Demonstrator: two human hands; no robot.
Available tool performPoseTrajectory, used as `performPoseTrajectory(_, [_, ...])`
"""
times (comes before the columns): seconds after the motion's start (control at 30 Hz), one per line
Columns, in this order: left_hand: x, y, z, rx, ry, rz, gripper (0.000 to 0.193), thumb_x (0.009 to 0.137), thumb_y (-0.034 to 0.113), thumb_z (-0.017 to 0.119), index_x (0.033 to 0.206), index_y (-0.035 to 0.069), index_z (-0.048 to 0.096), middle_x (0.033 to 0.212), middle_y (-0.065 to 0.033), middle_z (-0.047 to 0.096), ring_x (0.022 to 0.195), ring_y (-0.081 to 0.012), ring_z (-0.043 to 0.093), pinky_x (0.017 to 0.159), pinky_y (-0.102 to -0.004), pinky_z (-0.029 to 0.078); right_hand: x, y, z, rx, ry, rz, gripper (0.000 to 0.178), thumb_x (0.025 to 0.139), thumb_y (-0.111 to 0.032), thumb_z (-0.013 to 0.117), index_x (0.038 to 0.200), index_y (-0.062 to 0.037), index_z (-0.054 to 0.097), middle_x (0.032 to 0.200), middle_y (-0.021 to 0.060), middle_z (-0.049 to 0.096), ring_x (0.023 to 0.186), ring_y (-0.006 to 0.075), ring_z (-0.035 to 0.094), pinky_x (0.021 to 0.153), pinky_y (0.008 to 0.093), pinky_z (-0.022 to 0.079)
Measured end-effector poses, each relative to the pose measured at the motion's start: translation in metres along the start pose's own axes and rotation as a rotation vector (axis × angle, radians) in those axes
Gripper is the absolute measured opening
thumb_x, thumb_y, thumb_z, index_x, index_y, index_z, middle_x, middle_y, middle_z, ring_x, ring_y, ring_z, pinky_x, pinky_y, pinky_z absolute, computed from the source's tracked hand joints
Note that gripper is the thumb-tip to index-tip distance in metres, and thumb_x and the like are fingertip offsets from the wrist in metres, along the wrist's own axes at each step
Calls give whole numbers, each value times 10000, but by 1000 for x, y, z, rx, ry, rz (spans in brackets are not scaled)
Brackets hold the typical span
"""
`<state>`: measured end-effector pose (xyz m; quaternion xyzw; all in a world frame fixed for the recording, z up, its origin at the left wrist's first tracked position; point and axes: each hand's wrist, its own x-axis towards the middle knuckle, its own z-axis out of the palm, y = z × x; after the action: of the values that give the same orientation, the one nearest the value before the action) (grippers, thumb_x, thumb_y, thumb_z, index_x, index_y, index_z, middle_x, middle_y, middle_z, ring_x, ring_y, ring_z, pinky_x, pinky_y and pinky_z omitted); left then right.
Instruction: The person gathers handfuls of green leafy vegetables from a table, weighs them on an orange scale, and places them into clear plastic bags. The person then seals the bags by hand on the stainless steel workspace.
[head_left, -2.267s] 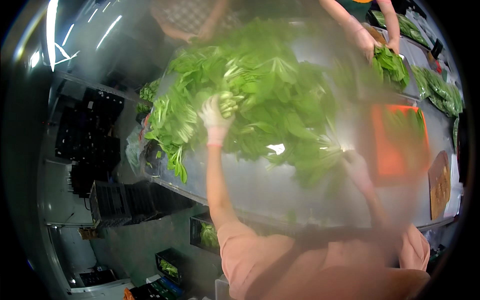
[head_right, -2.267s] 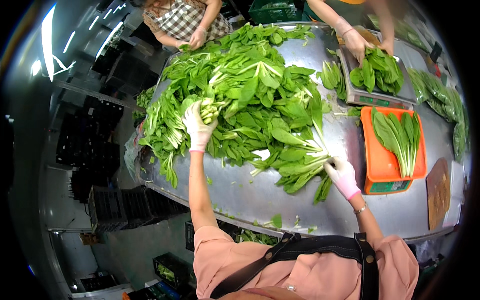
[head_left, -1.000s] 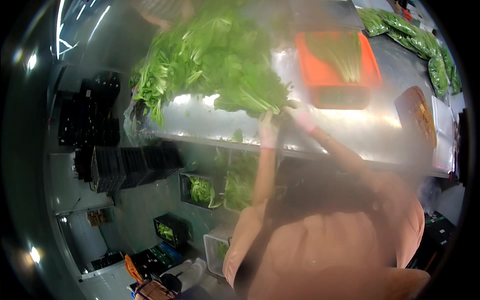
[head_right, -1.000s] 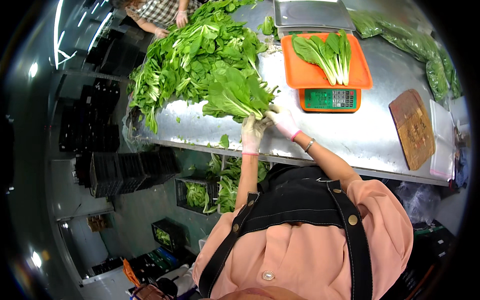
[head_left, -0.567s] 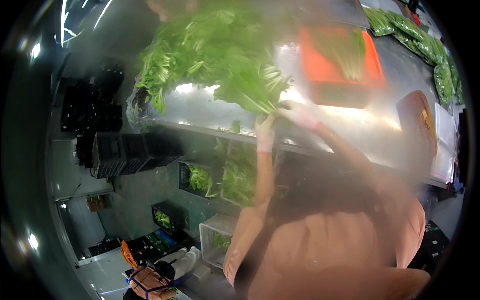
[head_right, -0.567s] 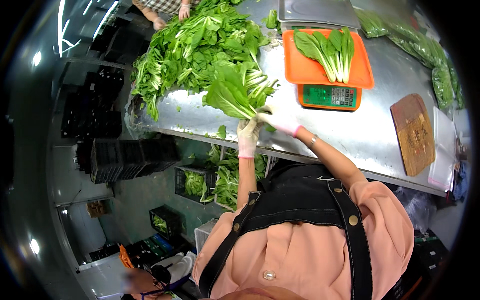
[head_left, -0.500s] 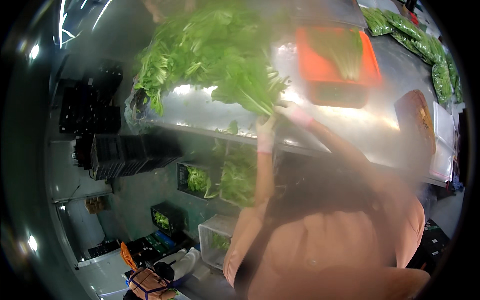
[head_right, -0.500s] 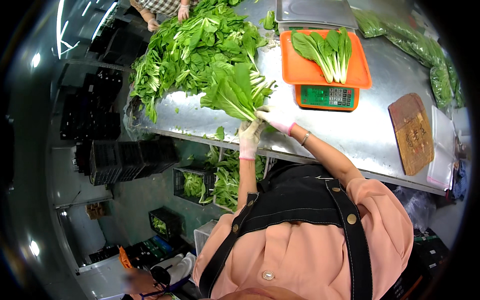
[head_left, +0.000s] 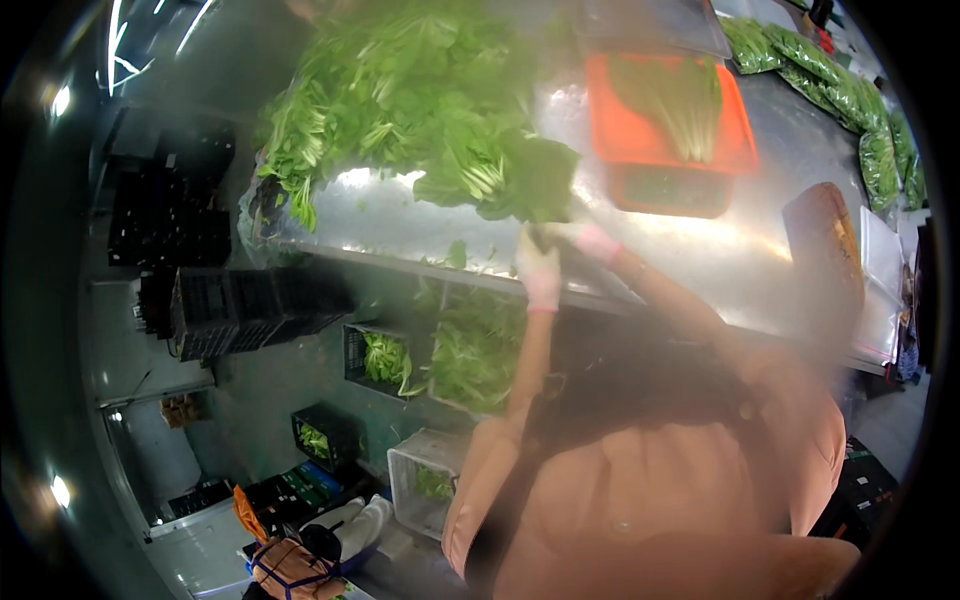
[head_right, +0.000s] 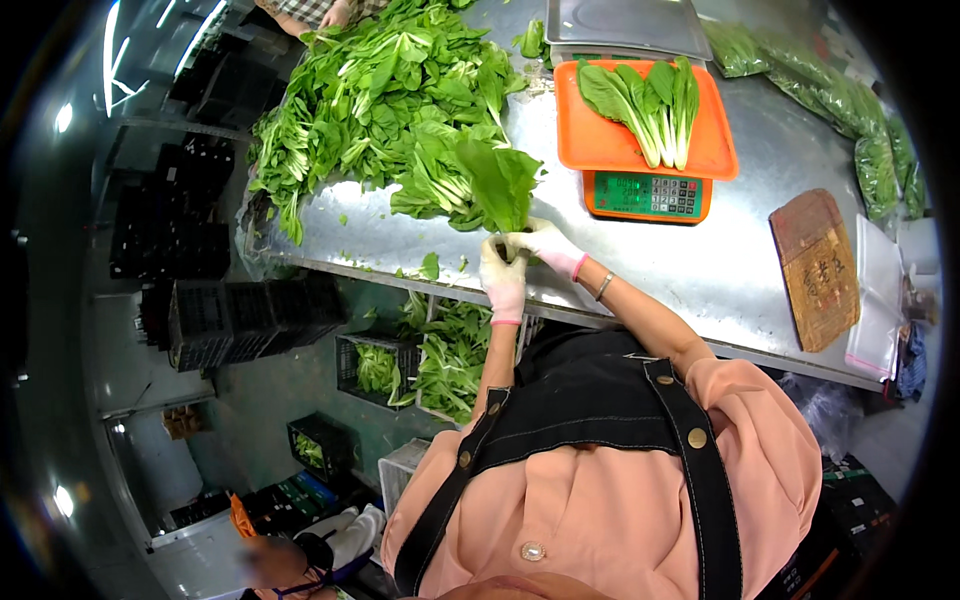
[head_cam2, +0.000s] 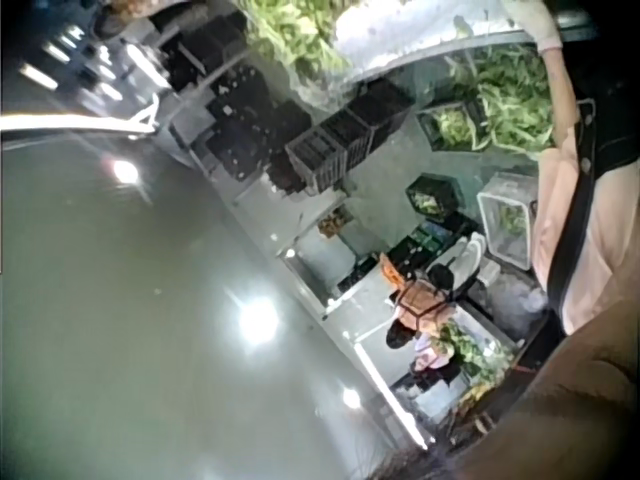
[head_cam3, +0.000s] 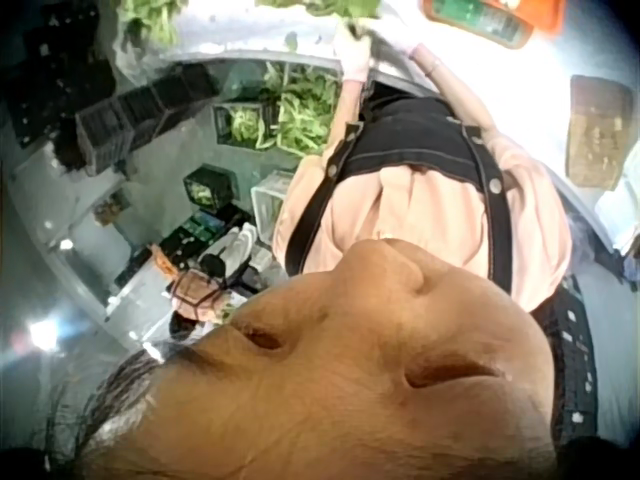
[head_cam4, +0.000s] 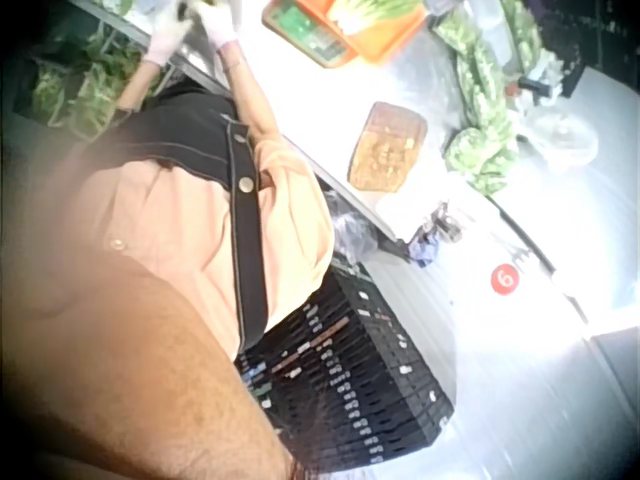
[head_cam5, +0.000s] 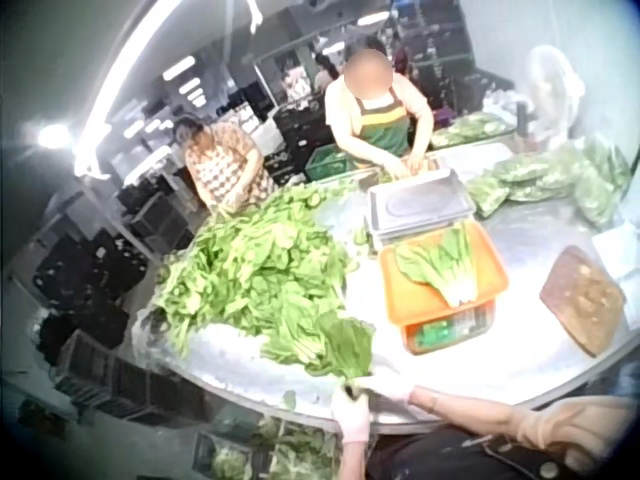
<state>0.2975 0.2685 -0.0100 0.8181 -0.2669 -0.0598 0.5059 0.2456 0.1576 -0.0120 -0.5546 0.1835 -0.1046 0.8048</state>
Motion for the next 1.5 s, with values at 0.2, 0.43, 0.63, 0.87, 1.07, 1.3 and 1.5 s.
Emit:
performPoseTrajectory(0.2, [7,8,-15,-605,-279,-260,306,852,112,590,1108,-10,476,934,-118,608,759,-154,621,613,-244,505,-8,-24,-3,250,-43,97,287,866,-230,559,1063,-22,558,940,66,605,793,135,579,701,262,476])
performPoseTrajectory(0.43, [11,9,-32,-1003,-650,-568,402,898,209,532,1216,-16,433,1048,-174,597,803,-220,639,624,-281,531,-9,-29,-11,132,-159,115,325,868,-234,553,1100,-5,546,946,68,602,770,125,584,672,241,483])
performPoseTrajectory(0.63, [14,-4,-51,-1065,-559,-613,367,854,92,568,1185,-21,459,1040,-163,604,795,-220,641,601,-264,539,-11,-25,4,-189,54,47,374,867,-282,546,1110,2,543,989,99,591,841,168,582,731,285,474])
performPoseTrajectory(0.87, [9,-12,-63,-1059,-292,-607,286,831,67,597,1089,-17,503,991,-146,613,765,-222,638,566,-254,538,-39,17,-24,-1208,-88,-522,283,734,-242,604,917,-28,579,914,147,537,854,323,518,763,431,417])
performPoseTrajectory(1.07, [3,-29,-80,-1242,-131,-521,403,825,11,587,1187,44,412,1039,-148,571,864,-262,608,701,-324,537,-60,-53,-33,-1258,-389,-23,218,812,-224,525,850,-38,633,865,192,603,812,347,577,734,437,452])
performPoseTrajectory(1.3, [-5,-45,-57,-1602,-70,-588,283,809,-32,559,1083,0,494,1002,-108,564,866,-222,563,801,-353,470,91,-23,-43,-1185,281,-543,230,808,-143,511,1022,-66,549,962,162,569,862,333,548,765,418,455])
performPoseTrajectory(1.5, [-8,-49,-66,-1457,122,-576,105,840,31,571,940,46,542,775,-47,531,691,-140,484,683,-279,437,94,-53,1,-1352,238,-414,267,814,-261,514,986,-63,567,931,174,569,877,319,547,764,420,439])
